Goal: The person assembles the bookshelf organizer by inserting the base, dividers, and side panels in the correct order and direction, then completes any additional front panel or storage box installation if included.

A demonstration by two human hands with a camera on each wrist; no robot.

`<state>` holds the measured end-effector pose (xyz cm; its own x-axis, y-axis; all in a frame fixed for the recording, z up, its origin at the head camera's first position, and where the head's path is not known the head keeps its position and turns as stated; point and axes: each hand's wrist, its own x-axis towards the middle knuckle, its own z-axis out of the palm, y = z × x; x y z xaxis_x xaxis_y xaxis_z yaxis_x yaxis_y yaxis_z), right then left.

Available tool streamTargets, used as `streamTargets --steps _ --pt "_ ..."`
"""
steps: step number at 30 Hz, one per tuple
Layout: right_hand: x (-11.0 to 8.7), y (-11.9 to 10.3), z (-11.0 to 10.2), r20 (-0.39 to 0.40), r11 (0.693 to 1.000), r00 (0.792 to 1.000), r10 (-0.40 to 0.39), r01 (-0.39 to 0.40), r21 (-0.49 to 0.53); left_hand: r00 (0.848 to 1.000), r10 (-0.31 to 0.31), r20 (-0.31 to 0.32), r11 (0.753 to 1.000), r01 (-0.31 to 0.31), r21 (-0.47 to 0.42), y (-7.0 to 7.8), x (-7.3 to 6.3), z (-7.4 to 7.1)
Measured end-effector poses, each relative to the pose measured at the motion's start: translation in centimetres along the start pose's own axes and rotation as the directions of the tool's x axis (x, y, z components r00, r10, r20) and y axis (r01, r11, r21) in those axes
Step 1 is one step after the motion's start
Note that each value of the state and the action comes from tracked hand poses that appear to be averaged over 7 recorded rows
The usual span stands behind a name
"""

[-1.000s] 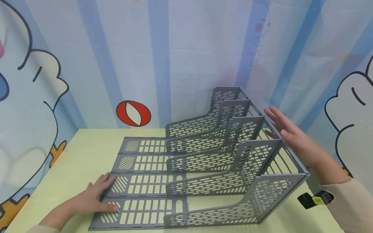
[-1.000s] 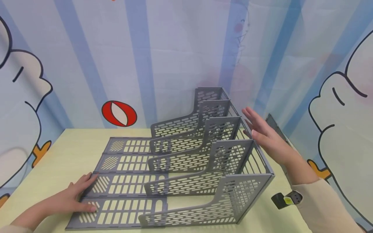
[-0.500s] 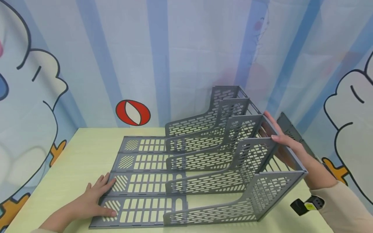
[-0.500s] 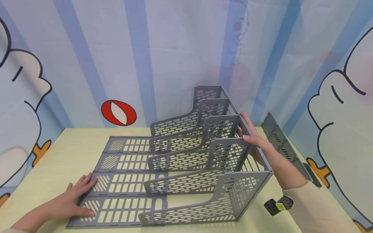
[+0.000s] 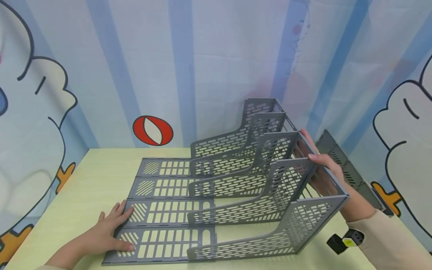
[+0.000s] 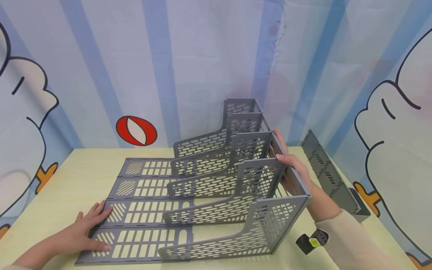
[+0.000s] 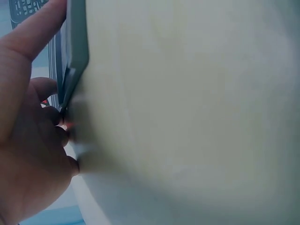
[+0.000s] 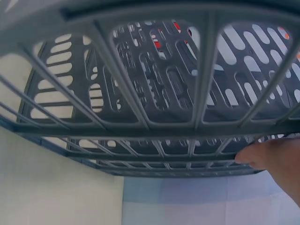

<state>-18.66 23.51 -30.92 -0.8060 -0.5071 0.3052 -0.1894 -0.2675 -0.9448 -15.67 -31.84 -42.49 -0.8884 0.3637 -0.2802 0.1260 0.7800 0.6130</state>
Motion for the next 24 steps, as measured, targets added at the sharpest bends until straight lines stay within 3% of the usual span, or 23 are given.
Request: streamTargets --steps 5,24 --pt "0.6 0.4 1.2 -0.016 0.997 0.999 -0.040 0.041 0.072 1.000 0.004 0.001 1.000 -0.004 -0.004 0.0 0.0 0.0" --pt "1.7 0.9 4.8 -0.196 0.987 0.977 -0.086 0.110 0.115 1.000 0.008 0.014 1.000 -0.008 -0.008 0.3 -0.1 -0.1"
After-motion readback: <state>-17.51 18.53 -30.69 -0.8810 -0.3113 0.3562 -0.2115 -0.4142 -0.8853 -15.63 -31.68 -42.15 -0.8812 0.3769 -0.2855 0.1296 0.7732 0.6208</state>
